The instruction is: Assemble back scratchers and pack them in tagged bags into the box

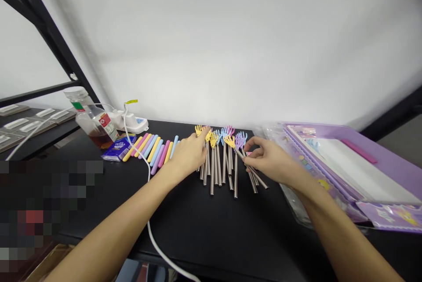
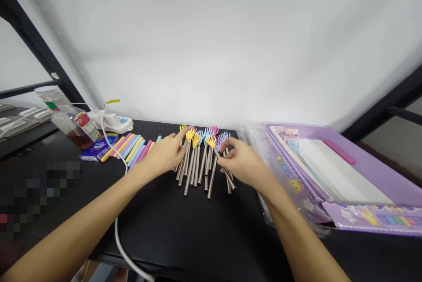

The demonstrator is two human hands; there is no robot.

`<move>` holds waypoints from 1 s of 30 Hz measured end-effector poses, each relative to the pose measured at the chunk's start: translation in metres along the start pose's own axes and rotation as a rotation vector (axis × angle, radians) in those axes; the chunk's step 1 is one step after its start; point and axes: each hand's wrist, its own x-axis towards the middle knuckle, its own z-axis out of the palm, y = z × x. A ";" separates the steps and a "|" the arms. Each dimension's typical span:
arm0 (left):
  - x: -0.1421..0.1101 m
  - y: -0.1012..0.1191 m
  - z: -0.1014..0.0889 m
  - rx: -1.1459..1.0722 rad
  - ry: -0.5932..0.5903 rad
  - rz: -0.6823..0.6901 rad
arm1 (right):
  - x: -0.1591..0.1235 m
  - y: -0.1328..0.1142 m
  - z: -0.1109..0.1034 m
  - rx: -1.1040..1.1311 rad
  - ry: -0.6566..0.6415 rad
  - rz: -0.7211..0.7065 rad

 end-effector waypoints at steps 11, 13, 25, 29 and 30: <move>0.000 0.001 -0.001 -0.006 0.001 0.003 | 0.007 0.011 0.004 0.091 -0.042 -0.011; -0.001 0.001 -0.001 -0.003 0.004 0.006 | 0.006 0.008 0.006 0.133 -0.048 -0.010; 0.000 0.001 0.001 0.003 0.003 0.000 | 0.005 0.006 -0.002 0.188 -0.049 0.019; -0.001 0.002 -0.001 -0.021 -0.003 -0.005 | 0.000 -0.003 -0.006 0.300 -0.008 0.053; -0.001 0.002 -0.002 -0.023 -0.005 -0.006 | -0.002 -0.006 -0.008 0.365 0.006 0.067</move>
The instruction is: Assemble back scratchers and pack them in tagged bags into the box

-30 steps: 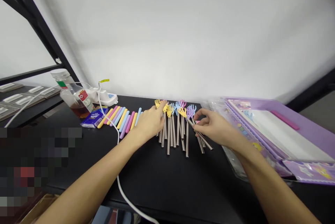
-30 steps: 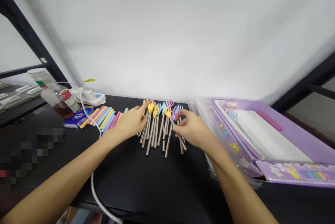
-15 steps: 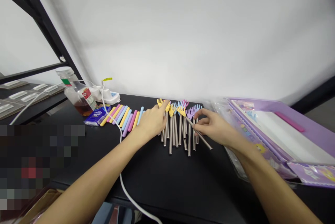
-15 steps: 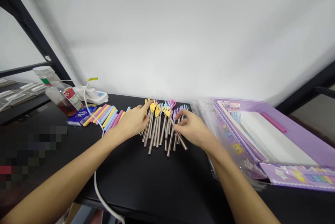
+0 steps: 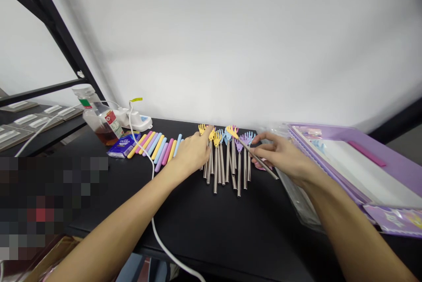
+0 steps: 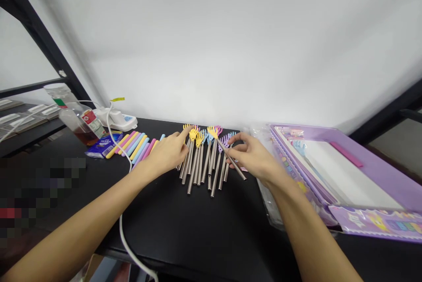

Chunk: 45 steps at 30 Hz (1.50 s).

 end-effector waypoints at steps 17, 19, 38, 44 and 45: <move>0.001 -0.001 0.002 0.049 0.000 0.005 | 0.020 0.015 -0.014 -0.825 0.278 0.003; 0.002 0.000 0.002 0.053 0.000 0.003 | 0.019 0.014 -0.010 -0.899 0.276 0.015; 0.002 -0.003 0.005 0.021 0.011 0.014 | 0.031 0.010 -0.006 -0.954 0.307 -0.052; 0.003 -0.003 0.007 0.035 0.015 0.019 | 0.052 0.014 0.008 -0.942 0.208 -0.107; 0.003 -0.003 0.008 0.036 0.015 0.019 | 0.053 0.015 0.010 -0.937 0.205 -0.112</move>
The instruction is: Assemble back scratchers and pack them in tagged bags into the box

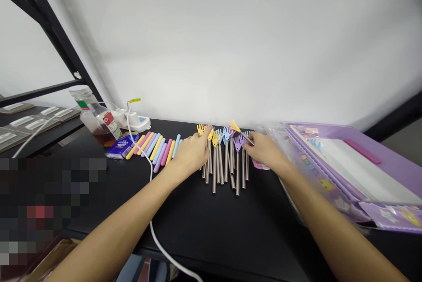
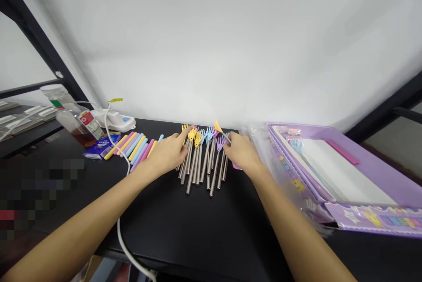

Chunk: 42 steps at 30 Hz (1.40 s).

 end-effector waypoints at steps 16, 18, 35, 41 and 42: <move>0.001 0.000 -0.001 -0.026 0.017 0.016 | -0.005 -0.005 -0.002 0.087 -0.013 -0.018; 0.001 -0.001 0.000 -0.037 0.024 0.026 | -0.005 -0.005 -0.001 0.085 -0.005 -0.024; 0.004 -0.005 -0.014 -0.633 0.269 0.327 | -0.029 -0.008 -0.023 1.106 0.150 -0.012; -0.005 0.003 -0.021 -0.582 0.203 0.520 | -0.040 -0.013 -0.029 1.688 0.187 -0.166; -0.006 0.003 -0.021 -0.554 0.179 0.530 | -0.040 -0.013 -0.028 1.738 0.195 -0.166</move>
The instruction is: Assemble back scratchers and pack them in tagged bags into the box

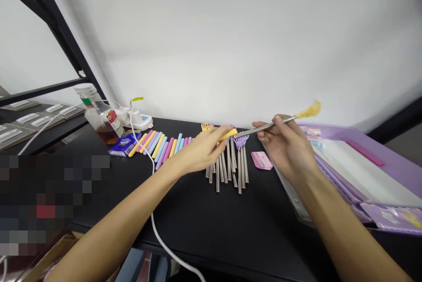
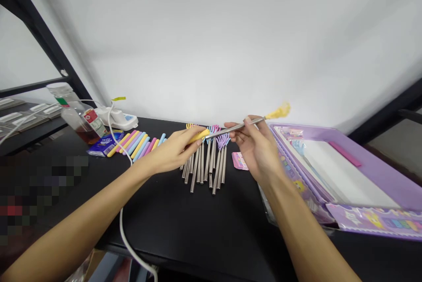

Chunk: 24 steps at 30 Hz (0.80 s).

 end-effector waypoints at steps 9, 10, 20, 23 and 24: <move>-0.001 0.001 -0.004 0.103 -0.090 -0.039 | 0.000 0.011 -0.007 0.056 0.048 -0.082; -0.001 0.001 -0.004 0.113 -0.092 -0.046 | 0.000 0.012 -0.007 0.053 0.045 -0.081; -0.002 -0.009 0.001 0.263 -0.064 -0.075 | -0.003 0.006 -0.005 -0.042 -0.064 0.007; -0.003 -0.011 0.001 0.284 -0.045 -0.032 | -0.004 0.006 -0.006 -0.103 -0.085 0.058; -0.003 -0.011 0.001 0.283 -0.036 -0.019 | -0.004 0.007 -0.007 -0.114 -0.085 0.070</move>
